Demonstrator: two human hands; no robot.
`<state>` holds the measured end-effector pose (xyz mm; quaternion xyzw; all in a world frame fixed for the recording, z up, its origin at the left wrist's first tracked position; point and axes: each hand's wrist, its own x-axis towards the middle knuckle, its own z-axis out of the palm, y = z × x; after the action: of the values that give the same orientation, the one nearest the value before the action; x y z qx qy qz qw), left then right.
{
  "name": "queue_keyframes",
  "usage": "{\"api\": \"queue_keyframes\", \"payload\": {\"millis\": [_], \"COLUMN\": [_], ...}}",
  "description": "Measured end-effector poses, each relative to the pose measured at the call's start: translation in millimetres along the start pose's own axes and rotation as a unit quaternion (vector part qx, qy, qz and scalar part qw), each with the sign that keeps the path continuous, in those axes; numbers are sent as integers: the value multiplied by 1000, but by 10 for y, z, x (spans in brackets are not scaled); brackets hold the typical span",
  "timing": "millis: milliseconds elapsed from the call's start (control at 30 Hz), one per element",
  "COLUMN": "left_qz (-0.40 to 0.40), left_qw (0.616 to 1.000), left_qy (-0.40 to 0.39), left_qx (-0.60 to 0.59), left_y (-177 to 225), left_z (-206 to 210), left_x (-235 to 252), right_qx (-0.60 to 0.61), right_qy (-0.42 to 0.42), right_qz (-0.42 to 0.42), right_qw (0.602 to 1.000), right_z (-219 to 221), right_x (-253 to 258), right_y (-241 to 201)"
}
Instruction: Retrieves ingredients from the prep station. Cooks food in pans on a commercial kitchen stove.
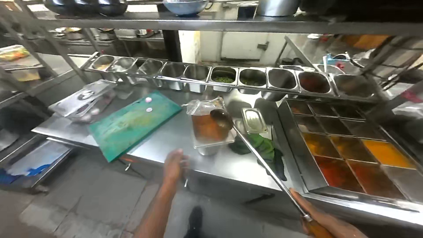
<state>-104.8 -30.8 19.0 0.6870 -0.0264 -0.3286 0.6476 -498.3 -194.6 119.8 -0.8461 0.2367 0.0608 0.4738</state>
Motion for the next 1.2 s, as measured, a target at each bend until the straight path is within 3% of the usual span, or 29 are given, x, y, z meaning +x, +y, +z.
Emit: {"api": "queue_keyframes", "payload": {"millis": [133,267,367,567,733,867,1033,1200], "left_qz": [40,111,138,151,152,161,163,166], "left_qw": [997,991,986,981,977,975,974,972], "left_qy": [-59,-72,-95,-111,-128,-131,-134,-140], "left_qx": [40,19,-10,-54,-71,-77,-85,-86], "left_y": [139,111,52,82,116,107,136,151], "left_z": [454,545,545,532,514,510,505,513], "left_x": [777,1032,1079,1080,1081,1083,1073,1070], "right_qx": [-259,-369,-357,-272,-109,64,-133,-177], "right_qy": [8,-31,-75,-130,-188,-159,-52,-36], "right_qz": [90,188,231,220,295,334,215,215], "right_qw": [961,910,902,928,930,927,966,960], "right_z": [3,66,69,-150,-417,-411,-311,-149], "right_x": [609,1094,1251,1383,1505,1441,1332,1403], "right_y": [-694,-1192,-1398,-1540,-1583,-1499,-1634,-1592]}}
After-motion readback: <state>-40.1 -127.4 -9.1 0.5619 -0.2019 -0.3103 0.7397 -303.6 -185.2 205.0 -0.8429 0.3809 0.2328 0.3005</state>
